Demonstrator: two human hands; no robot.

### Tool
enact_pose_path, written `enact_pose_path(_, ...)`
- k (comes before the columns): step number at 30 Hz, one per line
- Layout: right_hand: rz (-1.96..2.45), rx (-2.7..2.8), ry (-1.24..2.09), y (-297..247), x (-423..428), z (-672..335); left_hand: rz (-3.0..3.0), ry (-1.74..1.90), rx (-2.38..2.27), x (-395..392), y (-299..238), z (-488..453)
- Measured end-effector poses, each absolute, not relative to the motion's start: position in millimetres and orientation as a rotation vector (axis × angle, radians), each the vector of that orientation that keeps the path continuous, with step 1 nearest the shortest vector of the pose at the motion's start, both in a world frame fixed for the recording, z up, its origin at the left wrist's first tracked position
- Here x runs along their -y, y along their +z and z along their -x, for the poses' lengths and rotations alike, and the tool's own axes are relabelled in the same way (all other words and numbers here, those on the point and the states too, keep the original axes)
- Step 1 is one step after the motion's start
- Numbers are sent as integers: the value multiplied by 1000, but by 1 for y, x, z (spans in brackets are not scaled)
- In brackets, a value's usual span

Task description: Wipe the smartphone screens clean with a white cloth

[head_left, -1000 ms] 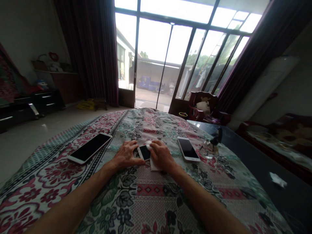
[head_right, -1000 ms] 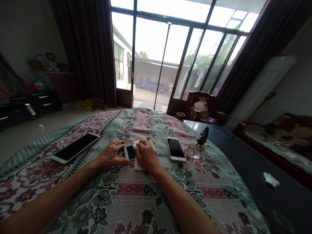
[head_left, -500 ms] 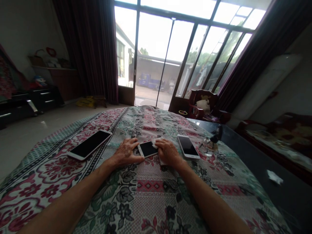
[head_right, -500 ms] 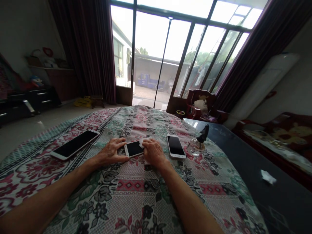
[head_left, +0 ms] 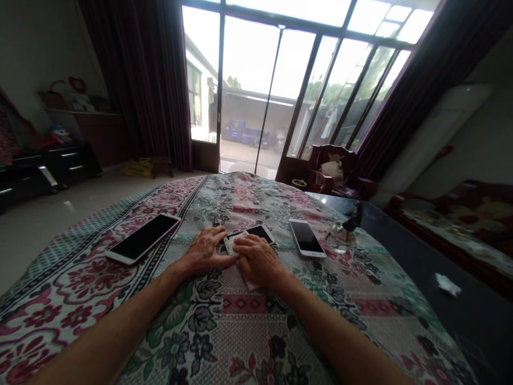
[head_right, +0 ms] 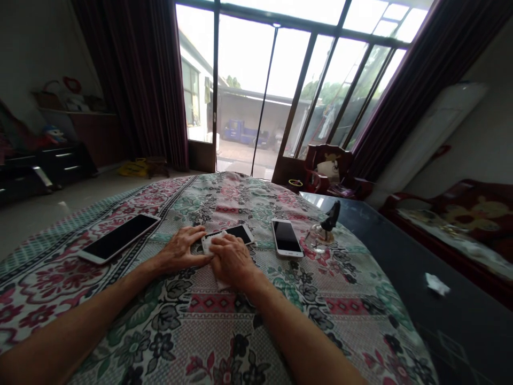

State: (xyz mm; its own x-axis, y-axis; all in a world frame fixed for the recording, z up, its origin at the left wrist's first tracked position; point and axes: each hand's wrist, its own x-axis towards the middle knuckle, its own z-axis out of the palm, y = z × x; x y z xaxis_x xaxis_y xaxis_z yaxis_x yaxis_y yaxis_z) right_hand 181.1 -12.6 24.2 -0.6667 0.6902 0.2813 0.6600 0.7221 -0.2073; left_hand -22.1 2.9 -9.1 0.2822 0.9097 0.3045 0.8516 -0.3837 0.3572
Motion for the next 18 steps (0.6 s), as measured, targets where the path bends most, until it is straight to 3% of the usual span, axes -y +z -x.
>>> enact_pose_path(8,1576,2351,15,26,-18,-218,-2440,688,-1665,-4,-6,22)
enact_pose_path(18,1063,2540,-11,16,25,-167,-2471,538,-1691,-8,-3,27)
